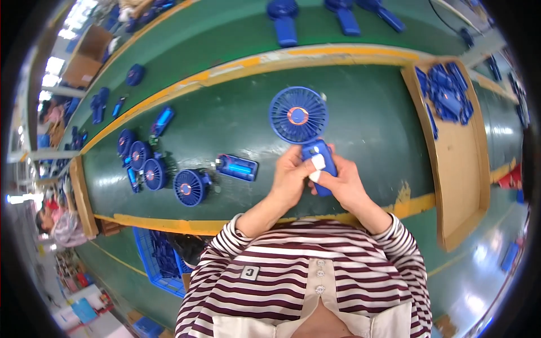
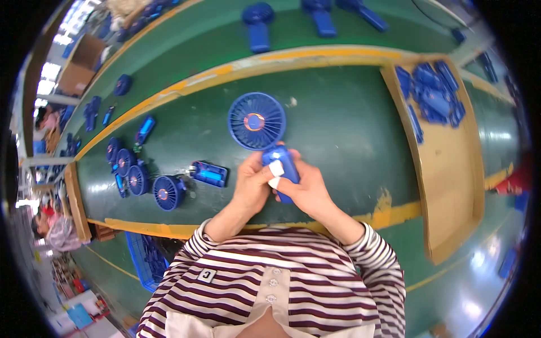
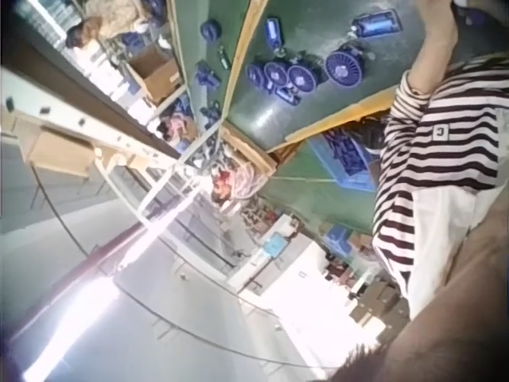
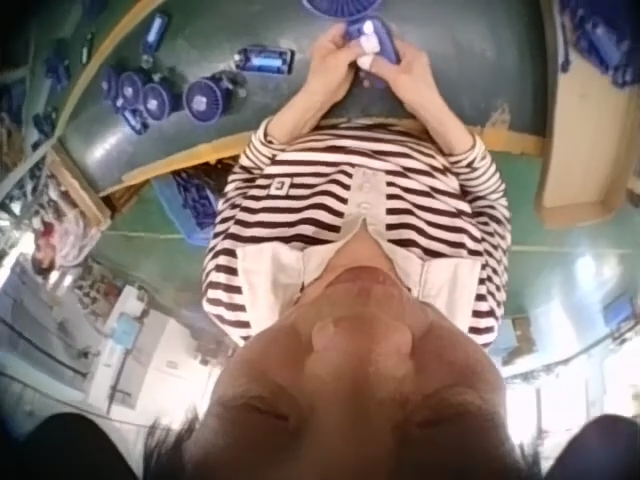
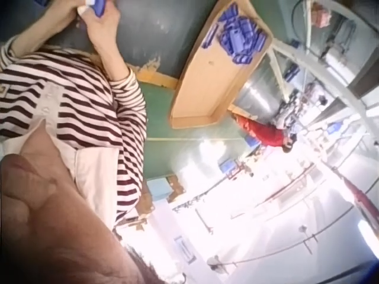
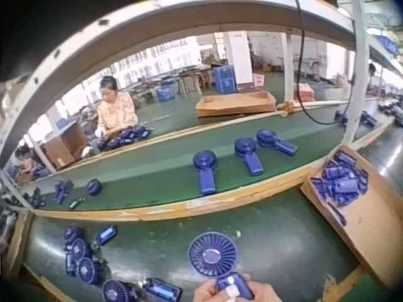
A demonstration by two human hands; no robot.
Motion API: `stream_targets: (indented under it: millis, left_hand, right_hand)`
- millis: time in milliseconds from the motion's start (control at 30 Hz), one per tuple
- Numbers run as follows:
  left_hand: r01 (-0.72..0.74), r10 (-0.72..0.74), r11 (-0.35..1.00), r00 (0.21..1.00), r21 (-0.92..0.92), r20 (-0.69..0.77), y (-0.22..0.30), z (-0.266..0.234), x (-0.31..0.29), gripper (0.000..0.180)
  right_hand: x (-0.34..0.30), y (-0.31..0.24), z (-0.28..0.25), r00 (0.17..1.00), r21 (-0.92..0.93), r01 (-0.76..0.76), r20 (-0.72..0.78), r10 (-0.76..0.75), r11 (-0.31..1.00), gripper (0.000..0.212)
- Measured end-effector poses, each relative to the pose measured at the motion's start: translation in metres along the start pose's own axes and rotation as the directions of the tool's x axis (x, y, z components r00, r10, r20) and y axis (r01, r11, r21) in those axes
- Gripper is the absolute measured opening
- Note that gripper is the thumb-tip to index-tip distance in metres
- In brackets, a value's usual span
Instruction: The person assembles portable fans on a conveyor line, fitting the internal components and wires into the fan bodies, snapping on the plastic covers, testing the fans, and placing the assembled fans onto the conveyor belt.
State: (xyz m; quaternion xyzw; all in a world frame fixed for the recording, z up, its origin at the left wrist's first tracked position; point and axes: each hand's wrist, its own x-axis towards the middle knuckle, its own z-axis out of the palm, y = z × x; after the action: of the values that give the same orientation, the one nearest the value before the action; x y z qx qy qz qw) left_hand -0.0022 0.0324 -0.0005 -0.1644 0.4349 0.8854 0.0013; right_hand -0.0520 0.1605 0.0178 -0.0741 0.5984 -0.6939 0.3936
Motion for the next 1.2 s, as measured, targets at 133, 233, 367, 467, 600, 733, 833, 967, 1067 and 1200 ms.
stream_targets:
  millis: [133, 233, 367, 467, 600, 733, 833, 967, 1067, 1200]
  left_hand:
    - [0.053, -0.051, 0.998, 0.998, -0.038, 0.041, 0.02, -0.003, 0.005, 0.038]
    - [-0.005, 0.013, 0.993, 0.998, 0.119, -0.069, 0.071, -0.015, 0.032, 0.036]
    - [0.017, 0.217, 0.742, 0.94, 0.67, -0.265, 0.13, -0.056, 0.123, 0.026]
    - [0.151, 0.601, 0.322, 0.731, 0.935, -0.324, 0.159, -0.113, 0.191, 0.038]
    - [0.159, 0.625, 0.267, 0.722, 0.95, -0.297, 0.188, -0.142, 0.244, 0.071]
    - [0.216, 0.727, 0.15, 0.637, 0.965, -0.255, 0.239, -0.194, 0.243, 0.039]
    - [0.605, 0.854, -0.066, 0.446, 0.794, -0.268, 0.293, -0.283, 0.202, 0.028]
    - [0.807, 0.799, -0.026, 0.372, 0.59, -0.473, 0.333, -0.371, 0.15, 0.044]
    - [0.864, 0.691, -0.035, 0.384, 0.502, -0.613, 0.346, -0.405, 0.148, 0.049]
    - [0.803, 0.767, -0.207, 0.488, 0.559, -0.417, 0.354, -0.404, 0.16, 0.039]
  right_hand:
    - [0.007, 0.003, 0.003, 0.993, 0.131, 0.022, 0.113, -0.037, 0.991, 0.025]
    - [0.013, 0.018, -0.006, 0.985, -0.004, 0.13, 0.114, -0.129, 0.991, 0.027]
    - [0.021, 0.052, -0.016, 0.896, -0.505, 0.383, -0.003, -0.445, 0.773, 0.034]
    - [0.028, 0.055, -0.008, 0.828, -0.569, 0.464, 0.005, -0.561, 0.679, 0.027]
    - [0.033, 0.054, -0.008, 0.866, -0.522, 0.408, -0.039, -0.499, 0.749, 0.022]
    - [0.032, 0.059, -0.014, 0.875, -0.489, 0.371, -0.1, -0.473, 0.79, 0.021]
    - [0.027, 0.056, -0.011, 0.894, -0.475, 0.341, -0.101, -0.435, 0.811, 0.02]
    - [0.026, 0.056, -0.007, 0.896, -0.528, 0.331, -0.083, -0.435, 0.782, 0.017]
    - [0.031, 0.057, -0.006, 0.895, -0.554, 0.315, -0.097, -0.436, 0.77, 0.015]
    - [0.033, 0.051, -0.001, 0.891, -0.594, 0.314, -0.084, -0.445, 0.74, 0.015]
